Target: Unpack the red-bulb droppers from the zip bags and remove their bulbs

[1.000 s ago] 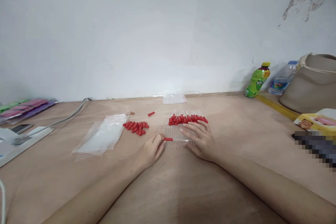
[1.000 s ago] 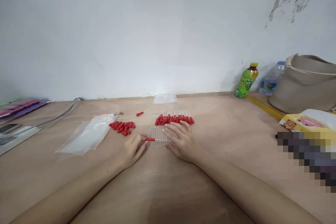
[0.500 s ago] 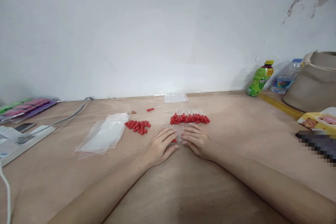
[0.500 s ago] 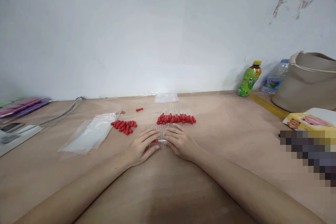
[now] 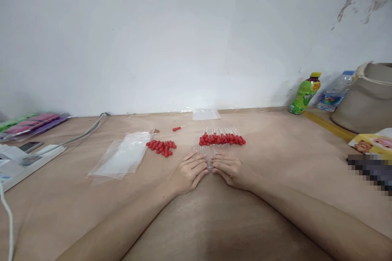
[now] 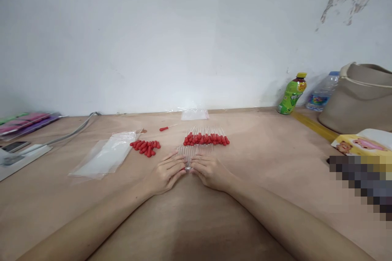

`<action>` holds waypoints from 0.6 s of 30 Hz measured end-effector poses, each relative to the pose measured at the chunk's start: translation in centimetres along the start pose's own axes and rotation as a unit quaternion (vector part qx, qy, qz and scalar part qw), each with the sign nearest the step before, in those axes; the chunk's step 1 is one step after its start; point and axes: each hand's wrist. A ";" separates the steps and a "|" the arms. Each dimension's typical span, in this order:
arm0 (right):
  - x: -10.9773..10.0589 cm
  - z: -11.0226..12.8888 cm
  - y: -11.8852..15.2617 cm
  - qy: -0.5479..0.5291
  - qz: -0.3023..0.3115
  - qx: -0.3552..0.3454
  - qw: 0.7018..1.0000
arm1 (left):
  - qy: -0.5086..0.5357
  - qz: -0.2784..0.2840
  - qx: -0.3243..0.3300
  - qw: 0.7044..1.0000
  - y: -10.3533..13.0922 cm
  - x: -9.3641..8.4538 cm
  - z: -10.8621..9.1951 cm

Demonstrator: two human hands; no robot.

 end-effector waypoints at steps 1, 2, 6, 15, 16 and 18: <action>-0.1 0.1 0.0 0.002 0.003 -0.002 1.000 | 0.001 0.005 0.005 1.000 0.0 -0.1 0.0; -0.2 0.3 0.0 0.004 0.008 -0.004 1.000 | 0.001 0.010 0.008 1.000 0.0 -0.2 0.0; -0.5 0.4 0.1 0.011 0.029 -0.009 0.999 | 0.006 0.022 0.011 1.000 0.1 -0.3 0.0; -0.6 0.4 0.7 0.040 0.009 -0.039 0.998 | 0.040 0.038 0.002 0.998 0.4 -0.2 0.0; -0.6 0.4 0.8 0.041 0.008 -0.042 0.998 | 0.043 0.035 0.003 0.998 0.3 -0.2 0.0; -0.8 0.4 1.1 0.040 0.010 -0.044 0.998 | 0.050 0.033 0.012 0.998 0.4 -0.3 0.1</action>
Point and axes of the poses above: each hand's wrist, its own y-axis away from the middle knuckle, its own x-axis out of the palm, z = x × y, and after that the axes turned 11 degrees about -y, right-handed
